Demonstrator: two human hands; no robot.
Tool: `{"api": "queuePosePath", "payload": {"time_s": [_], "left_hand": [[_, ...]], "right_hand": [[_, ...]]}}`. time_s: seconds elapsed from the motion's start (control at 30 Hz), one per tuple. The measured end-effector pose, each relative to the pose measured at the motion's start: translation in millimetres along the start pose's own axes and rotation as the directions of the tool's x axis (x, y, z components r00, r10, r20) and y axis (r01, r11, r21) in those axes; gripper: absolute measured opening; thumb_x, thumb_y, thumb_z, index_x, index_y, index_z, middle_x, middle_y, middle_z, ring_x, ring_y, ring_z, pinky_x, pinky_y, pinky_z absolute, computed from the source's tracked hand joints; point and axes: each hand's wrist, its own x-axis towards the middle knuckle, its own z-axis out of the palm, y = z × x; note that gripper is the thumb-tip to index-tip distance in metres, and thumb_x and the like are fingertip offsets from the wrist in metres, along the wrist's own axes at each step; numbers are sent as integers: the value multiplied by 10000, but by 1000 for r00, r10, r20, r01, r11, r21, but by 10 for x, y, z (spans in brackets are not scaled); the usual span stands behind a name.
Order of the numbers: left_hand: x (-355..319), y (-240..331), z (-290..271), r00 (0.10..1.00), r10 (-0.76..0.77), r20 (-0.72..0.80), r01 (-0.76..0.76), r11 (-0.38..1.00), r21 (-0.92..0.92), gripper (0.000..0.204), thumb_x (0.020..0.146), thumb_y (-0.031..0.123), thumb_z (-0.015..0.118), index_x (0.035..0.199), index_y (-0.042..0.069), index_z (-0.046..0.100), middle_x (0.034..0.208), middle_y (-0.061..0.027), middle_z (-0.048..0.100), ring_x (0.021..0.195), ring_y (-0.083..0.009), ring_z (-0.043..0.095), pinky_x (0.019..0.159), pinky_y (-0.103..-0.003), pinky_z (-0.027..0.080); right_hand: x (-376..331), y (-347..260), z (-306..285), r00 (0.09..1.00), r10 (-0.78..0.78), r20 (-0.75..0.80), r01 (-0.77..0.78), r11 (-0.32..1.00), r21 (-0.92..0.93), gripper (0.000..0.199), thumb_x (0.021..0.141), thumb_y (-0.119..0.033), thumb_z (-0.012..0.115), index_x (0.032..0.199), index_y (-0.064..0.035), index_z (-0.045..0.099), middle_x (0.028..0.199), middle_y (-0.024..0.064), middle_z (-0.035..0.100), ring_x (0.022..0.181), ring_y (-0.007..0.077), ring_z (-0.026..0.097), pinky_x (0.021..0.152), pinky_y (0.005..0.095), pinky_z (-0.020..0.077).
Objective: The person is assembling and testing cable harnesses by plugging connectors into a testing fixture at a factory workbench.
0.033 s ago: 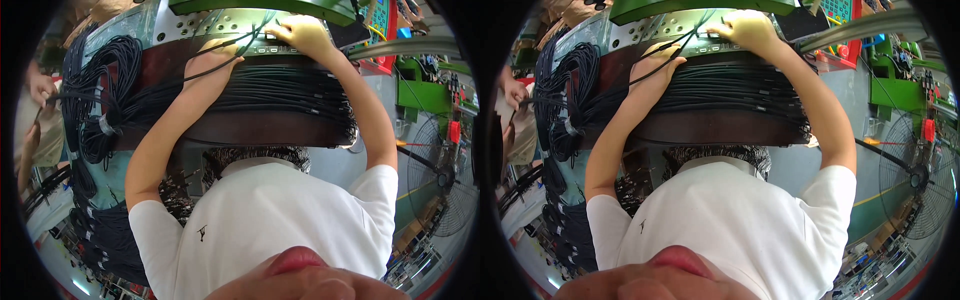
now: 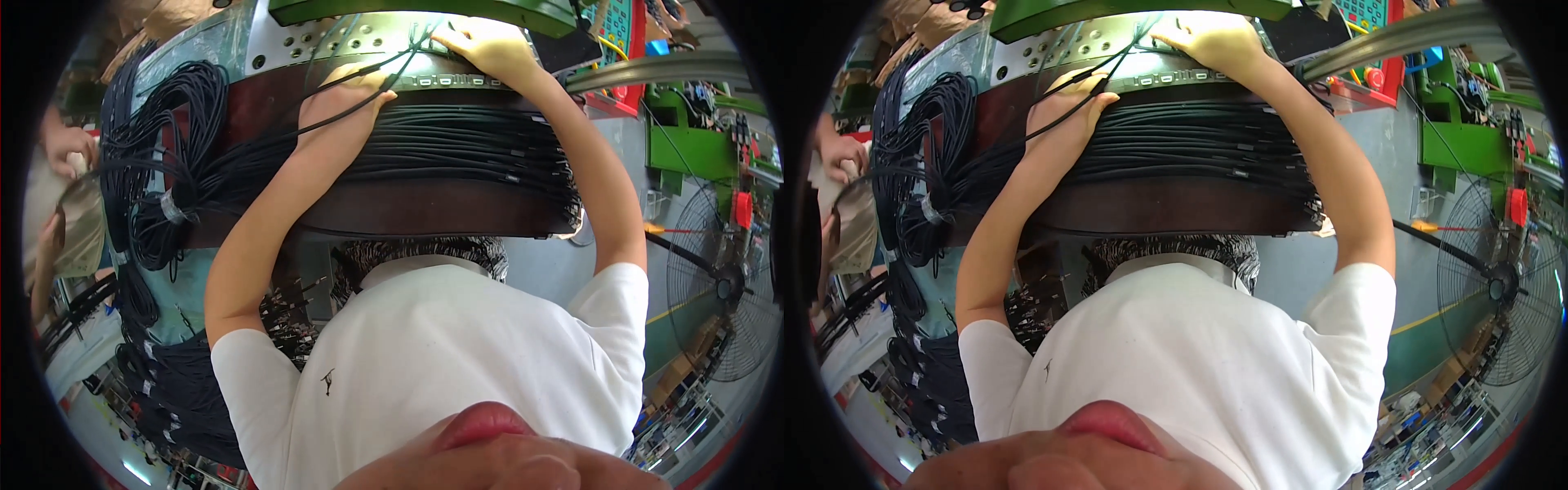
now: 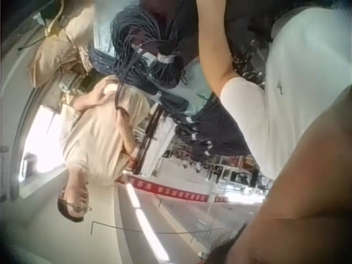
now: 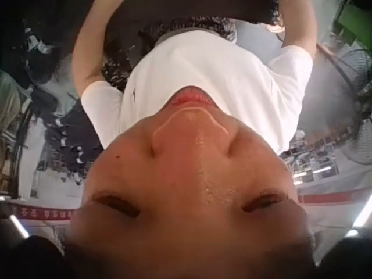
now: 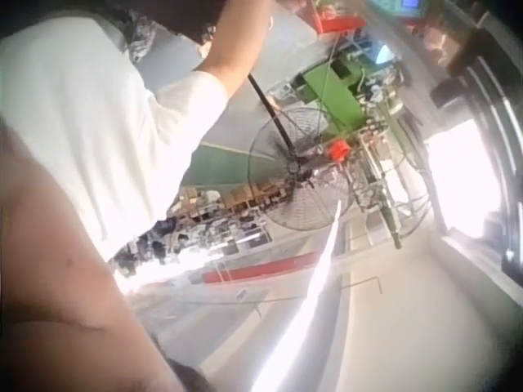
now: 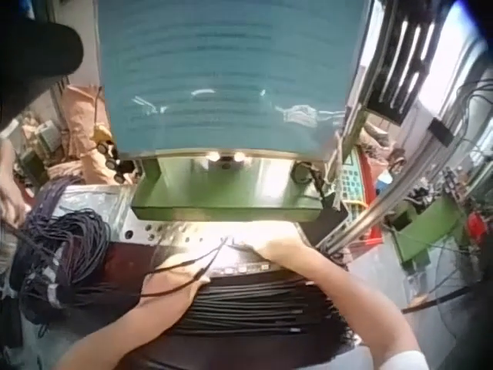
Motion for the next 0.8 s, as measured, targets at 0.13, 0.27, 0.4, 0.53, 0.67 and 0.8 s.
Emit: {"api": "queuePosePath", "payload": {"time_s": [0.13,0.27,0.4,0.53,0.67,0.8], "left_hand": [[-242,-87,-43,984,118,-137,-116,993,20,487,901,469,583,1191,80,619,1091,-144,630,1008,-327,592,841,-421,483],[-803,-318,-368,981,168,100,-184,968,172,877,689,478,755,1408,66,465,1418,-135,497,1308,-315,464,1058,-408,401],[-738,-420,-371,953,299,37,-300,928,219,551,782,262,730,1292,100,594,1304,-82,601,1163,-263,594,888,-337,517],[-730,-454,-405,937,341,-72,-332,936,114,388,784,118,740,1165,93,673,1144,-86,689,1044,-268,660,836,-330,534],[-747,-428,-601,993,103,-62,-119,912,-393,313,771,-25,703,1075,55,699,1004,-97,716,926,-200,687,795,-283,521],[-621,-225,-762,959,37,282,128,830,-543,257,811,67,696,1064,24,676,894,-147,692,796,-185,668,737,-294,506]], "right_hand": [[157,-265,-606,824,313,472,-279,950,-143,379,776,-510,728,744,-136,671,706,14,642,598,163,634,474,269,465],[-583,-422,-1711,822,555,125,-568,816,112,402,728,-399,817,678,-78,579,665,23,569,555,206,565,461,311,434],[-1479,-636,-2193,279,909,309,-716,412,-564,256,798,-244,783,882,-43,648,882,87,673,748,271,650,609,343,514],[-1120,-1276,-2087,580,781,233,-814,566,129,373,831,-239,714,1159,-71,655,1154,121,651,1038,315,630,884,400,518],[-884,-1318,-1820,743,546,387,-637,755,159,294,765,-188,733,1048,-126,682,1148,64,629,1019,281,612,887,406,479],[-1128,-1244,-1729,779,594,199,-627,744,232,253,722,-79,728,969,-99,680,1080,78,637,970,277,618,781,379,494]]}}
